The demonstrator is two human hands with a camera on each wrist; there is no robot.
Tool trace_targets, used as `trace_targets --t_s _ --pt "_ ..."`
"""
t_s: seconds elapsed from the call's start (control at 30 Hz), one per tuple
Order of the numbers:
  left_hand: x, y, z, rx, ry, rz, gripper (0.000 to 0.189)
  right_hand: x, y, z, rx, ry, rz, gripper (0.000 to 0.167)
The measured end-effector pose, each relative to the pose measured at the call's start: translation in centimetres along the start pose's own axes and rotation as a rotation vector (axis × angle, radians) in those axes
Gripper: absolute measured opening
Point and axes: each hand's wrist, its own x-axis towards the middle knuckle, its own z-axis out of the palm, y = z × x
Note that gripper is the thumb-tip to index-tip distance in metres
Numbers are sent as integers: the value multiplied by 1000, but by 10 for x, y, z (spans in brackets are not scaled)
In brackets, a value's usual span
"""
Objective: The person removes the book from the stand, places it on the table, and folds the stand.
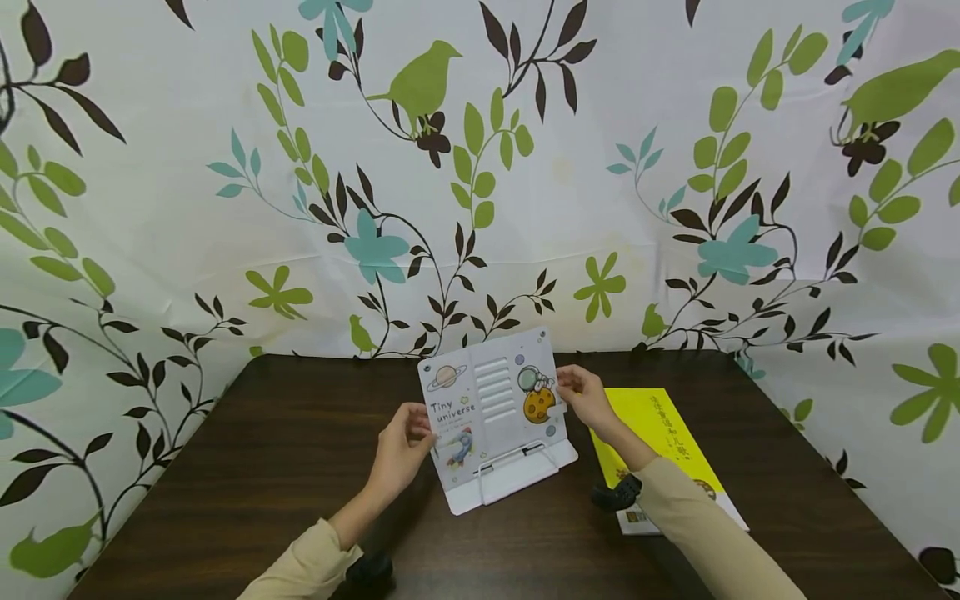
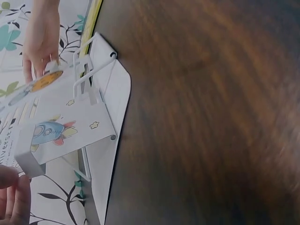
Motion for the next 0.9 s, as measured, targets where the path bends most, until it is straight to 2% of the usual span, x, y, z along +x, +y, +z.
trace_targets --t_s 0.23,0.47,0.53,0.73,0.9 --pt "-8 5 4 -26 2 -1 33 5 -2 3 4 16 44 24" --pt "-15 31 2 -40 -1 22 31 10 1 6 -19 39 51 24" --pt "-14 26 4 -41 -5 20 31 11 1 7 -23 53 46 24" --pt "-9 1 3 -6 -10 71 33 5 -2 7 -59 55 31 27" --pt "1 1 -6 -17 -12 106 36 -9 -11 5 -72 58 18 37"
